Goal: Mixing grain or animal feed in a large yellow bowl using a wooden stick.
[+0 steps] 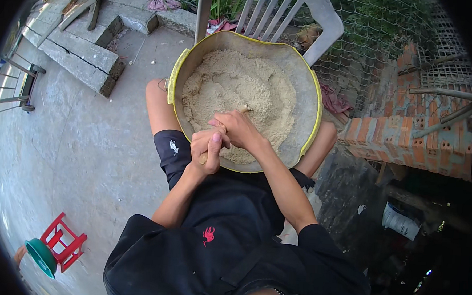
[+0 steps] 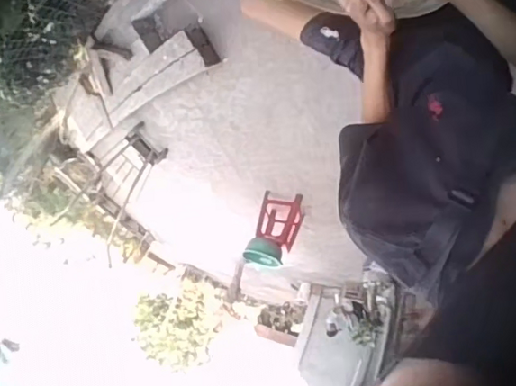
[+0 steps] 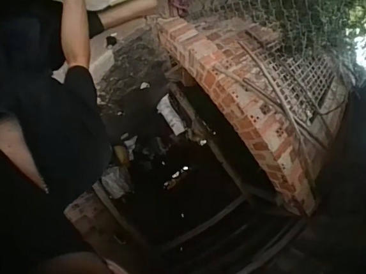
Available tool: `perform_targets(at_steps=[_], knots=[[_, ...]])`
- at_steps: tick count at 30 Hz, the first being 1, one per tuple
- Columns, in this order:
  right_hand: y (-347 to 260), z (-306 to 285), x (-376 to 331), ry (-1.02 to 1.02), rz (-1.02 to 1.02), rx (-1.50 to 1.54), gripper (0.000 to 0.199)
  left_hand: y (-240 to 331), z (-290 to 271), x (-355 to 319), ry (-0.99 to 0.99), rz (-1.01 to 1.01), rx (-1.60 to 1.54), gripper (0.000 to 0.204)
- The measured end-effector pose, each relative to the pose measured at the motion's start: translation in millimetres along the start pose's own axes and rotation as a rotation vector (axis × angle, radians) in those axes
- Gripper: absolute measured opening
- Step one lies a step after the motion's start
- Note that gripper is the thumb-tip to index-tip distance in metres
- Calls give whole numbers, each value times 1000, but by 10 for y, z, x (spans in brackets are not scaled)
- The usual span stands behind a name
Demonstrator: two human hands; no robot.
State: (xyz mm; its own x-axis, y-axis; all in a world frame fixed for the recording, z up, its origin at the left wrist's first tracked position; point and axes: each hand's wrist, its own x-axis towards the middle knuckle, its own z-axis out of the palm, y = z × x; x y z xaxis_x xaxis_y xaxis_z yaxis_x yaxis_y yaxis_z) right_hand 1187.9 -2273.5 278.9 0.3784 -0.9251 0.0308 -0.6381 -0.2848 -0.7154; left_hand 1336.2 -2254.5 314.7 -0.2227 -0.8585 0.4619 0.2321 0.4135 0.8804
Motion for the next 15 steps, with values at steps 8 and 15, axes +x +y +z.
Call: perform_targets(at_steps=[8,15], knots=[[-138,-117,-54,-12,44,14,19,76,90,-13,-49,-24,64,43],[-72,-46,-114,68,-76,4,19,45,145,-7,-6,-59,60,45]])
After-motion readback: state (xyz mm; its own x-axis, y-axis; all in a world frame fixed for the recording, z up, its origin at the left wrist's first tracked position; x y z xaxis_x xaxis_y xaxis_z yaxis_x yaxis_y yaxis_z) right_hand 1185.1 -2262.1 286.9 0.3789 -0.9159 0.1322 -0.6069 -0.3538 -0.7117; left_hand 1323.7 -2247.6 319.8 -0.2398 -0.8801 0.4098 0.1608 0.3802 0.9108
